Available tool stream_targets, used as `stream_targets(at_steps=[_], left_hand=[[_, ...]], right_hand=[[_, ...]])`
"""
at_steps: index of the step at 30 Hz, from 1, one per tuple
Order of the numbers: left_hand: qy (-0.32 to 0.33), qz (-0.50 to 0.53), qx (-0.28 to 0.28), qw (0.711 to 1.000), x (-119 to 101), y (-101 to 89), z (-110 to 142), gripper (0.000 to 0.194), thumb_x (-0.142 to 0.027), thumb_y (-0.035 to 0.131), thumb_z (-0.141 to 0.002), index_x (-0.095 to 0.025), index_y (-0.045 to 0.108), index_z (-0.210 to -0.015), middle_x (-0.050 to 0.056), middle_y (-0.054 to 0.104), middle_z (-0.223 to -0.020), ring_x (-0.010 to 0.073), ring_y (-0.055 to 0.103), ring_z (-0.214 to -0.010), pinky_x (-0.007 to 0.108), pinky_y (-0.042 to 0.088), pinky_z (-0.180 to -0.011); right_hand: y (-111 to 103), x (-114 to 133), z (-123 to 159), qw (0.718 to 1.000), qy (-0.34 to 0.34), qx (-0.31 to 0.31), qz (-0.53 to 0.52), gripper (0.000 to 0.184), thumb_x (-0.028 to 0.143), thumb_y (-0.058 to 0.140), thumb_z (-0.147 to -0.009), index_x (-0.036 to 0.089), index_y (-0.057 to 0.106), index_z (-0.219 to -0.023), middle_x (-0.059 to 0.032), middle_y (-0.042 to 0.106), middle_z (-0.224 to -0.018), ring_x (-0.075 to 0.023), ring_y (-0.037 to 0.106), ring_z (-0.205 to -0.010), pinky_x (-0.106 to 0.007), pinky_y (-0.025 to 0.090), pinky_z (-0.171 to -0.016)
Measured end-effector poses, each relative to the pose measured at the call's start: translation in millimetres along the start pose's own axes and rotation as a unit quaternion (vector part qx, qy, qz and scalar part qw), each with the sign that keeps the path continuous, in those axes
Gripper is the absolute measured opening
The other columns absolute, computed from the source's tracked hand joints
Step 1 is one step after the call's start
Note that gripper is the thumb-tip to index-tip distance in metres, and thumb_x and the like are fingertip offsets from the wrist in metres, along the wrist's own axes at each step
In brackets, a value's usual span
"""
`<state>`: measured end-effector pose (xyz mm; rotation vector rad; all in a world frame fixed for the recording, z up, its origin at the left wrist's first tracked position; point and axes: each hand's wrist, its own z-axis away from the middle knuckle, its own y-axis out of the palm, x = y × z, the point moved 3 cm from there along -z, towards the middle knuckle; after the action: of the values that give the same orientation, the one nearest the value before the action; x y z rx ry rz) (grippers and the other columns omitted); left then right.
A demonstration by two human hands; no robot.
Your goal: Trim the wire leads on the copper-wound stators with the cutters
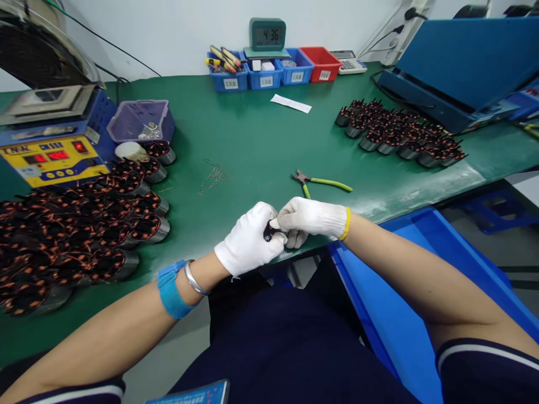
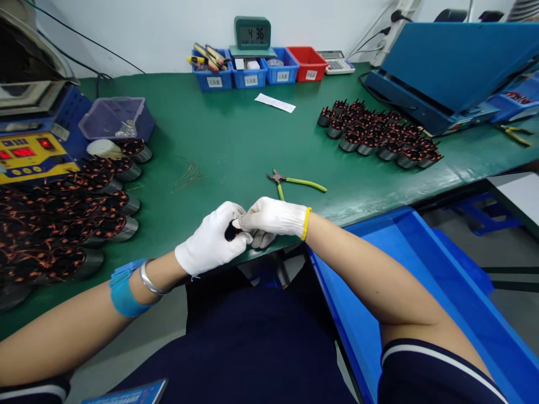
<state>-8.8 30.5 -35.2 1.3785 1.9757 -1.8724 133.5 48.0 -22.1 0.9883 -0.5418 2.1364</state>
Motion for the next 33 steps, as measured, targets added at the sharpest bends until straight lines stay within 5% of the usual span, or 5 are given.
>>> stream_targets(at_steps=[8, 15, 20, 26, 33], left_hand=[[0.002, 0.006, -0.025, 1.0, 2, 3.0, 2, 0.018, -0.025, 0.054, -0.07, -0.023, 0.041, -0.082, 0.006, 0.058, -0.095, 0.0227, 0.062, -0.09, 0.039, 0.051, -0.079], [-0.064, 0.112, -0.005, 0.992, 4, -6.6, 2, 0.047, -0.033, 0.069, -0.064, -0.02, 0.047, -0.104, 0.007, 0.059, -0.104, 0.0224, 0.062, -0.091, 0.043, 0.052, -0.085], [-0.177, 0.388, 0.027, 0.904, 16, -22.6, -2, 0.051, -0.057, 0.06, -0.08, -0.018, 0.051, -0.112, 0.01, 0.063, -0.113, 0.0217, 0.065, -0.098, 0.036, 0.056, -0.079], [-0.252, 0.488, 0.331, 0.768, -2, -20.6, 8, 0.053, -0.062, 0.061, -0.08, -0.016, 0.052, -0.103, 0.004, 0.065, -0.068, 0.0182, 0.063, -0.048, 0.024, 0.044, -0.038], [-0.096, 0.372, 0.072, 0.92, -14, -17.0, 5, 0.037, -0.034, 0.071, -0.074, -0.02, 0.051, -0.101, 0.017, 0.057, -0.131, 0.0262, 0.065, -0.109, 0.036, 0.06, -0.076]], right_hand=[[-3, -3, 0, 0.999, -0.031, 0.023, -0.013, 0.026, 0.032, 0.072, -0.08, 0.013, 0.062, -0.065, -0.0013, 0.066, -0.052, -0.0085, 0.06, -0.044, -0.018, 0.054, -0.051], [6, -10, 13, 0.989, -0.098, -0.101, 0.034, 0.022, 0.018, 0.06, -0.084, 0.014, 0.06, -0.062, 0.0012, 0.062, -0.052, -0.0073, 0.06, -0.047, -0.014, 0.05, -0.047], [13, -24, 28, 0.976, -0.171, -0.131, -0.042, 0.02, 0.031, 0.06, -0.082, 0.014, 0.063, -0.072, -0.0015, 0.067, -0.063, -0.0096, 0.062, -0.051, -0.018, 0.052, -0.048], [14, -28, 42, 0.96, -0.208, -0.175, -0.069, 0.025, 0.039, 0.063, -0.076, 0.015, 0.061, -0.07, -0.0008, 0.064, -0.059, -0.0092, 0.057, -0.046, -0.019, 0.048, -0.044], [9, -32, 41, 0.949, -0.183, -0.206, -0.155, 0.027, 0.041, 0.068, -0.067, 0.016, 0.057, -0.064, 0.0005, 0.061, -0.054, -0.0072, 0.05, -0.04, -0.017, 0.041, -0.038]])
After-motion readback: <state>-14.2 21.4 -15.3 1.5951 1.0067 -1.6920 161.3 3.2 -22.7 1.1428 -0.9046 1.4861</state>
